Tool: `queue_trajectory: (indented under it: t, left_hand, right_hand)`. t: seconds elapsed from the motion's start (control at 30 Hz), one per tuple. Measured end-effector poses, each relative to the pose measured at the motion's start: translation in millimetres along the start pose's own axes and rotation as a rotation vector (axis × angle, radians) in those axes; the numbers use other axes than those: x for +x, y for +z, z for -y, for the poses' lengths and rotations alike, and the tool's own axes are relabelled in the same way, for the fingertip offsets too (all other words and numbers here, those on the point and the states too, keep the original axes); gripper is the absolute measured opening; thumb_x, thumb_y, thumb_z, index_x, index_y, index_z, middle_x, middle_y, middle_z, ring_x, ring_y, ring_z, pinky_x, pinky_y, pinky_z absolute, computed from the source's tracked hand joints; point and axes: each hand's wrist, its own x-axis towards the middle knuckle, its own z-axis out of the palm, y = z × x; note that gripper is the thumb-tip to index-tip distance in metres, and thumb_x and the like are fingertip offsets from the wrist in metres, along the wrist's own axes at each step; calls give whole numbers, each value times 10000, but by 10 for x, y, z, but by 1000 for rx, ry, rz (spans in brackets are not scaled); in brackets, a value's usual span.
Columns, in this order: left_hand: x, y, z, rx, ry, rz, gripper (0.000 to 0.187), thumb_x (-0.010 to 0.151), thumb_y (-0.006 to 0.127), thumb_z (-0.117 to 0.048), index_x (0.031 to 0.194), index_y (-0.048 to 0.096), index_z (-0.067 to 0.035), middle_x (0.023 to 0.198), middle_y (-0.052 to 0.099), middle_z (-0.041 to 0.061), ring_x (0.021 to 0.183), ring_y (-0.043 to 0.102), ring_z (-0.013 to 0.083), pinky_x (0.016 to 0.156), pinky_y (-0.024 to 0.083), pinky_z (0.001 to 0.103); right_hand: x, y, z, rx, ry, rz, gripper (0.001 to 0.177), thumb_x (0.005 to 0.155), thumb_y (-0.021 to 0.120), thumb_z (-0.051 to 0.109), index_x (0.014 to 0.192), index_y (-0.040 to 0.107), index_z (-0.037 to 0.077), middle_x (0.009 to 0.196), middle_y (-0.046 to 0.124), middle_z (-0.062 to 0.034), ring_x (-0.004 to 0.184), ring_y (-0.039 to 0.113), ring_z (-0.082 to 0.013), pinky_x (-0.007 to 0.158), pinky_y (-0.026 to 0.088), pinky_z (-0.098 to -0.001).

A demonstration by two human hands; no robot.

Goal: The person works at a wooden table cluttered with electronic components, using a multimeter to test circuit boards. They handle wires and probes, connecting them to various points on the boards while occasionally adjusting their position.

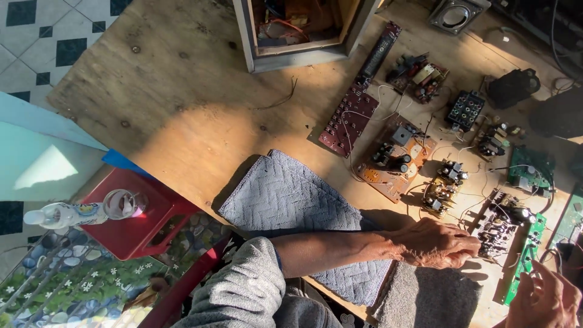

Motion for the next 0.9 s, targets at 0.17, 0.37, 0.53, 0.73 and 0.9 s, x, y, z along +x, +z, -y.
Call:
queue_trajectory:
  t: [0.17, 0.37, 0.53, 0.73, 0.9]
  left_hand:
    - [-460, 1718, 1563, -295, 290, 140, 180, 841, 413, -12, 1005, 451, -75, 799, 525, 3, 598, 499, 66, 518, 420, 175]
    - [-136, 1002, 973, 139, 282, -66, 177, 790, 559, -47, 954, 502, -79, 901, 567, 70, 643, 593, 143, 467, 470, 186]
    - [-70, 515, 519, 127, 194, -44, 122, 793, 557, -133, 885, 590, -59, 1005, 607, 123, 425, 590, 92, 312, 408, 165]
    - [50, -160, -147, 147, 109, -10, 17, 827, 476, -97, 812, 469, -92, 710, 509, 21, 600, 535, 159, 472, 435, 271]
    - [73, -288, -254, 251, 119, -78, 121, 862, 459, -222, 873, 500, -108, 787, 577, 28, 686, 576, 140, 441, 448, 238]
  right_hand:
    - [-300, -225, 437, 583, 184, -81, 95, 1086, 520, -112, 1169, 562, -130, 894, 520, -214, 651, 459, -233, 536, 353, -279]
    - [-530, -281, 932, 768, 512, 196, 209, 949, 472, 31, 1139, 519, -44, 756, 550, -171, 507, 452, -142, 424, 361, -216]
    - [-469, -539, 1295, 843, 436, 9, 149, 938, 490, 99, 1060, 564, 57, 707, 543, -77, 515, 434, -79, 508, 339, -174]
    - [-334, -715, 1370, 812, 590, 1, 129, 895, 501, 151, 962, 599, 99, 658, 550, -20, 539, 472, -67, 489, 369, -181]
    - [-345, -715, 1329, 795, 598, 59, 140, 837, 503, 206, 918, 616, 186, 653, 547, 40, 572, 456, -41, 553, 338, -165]
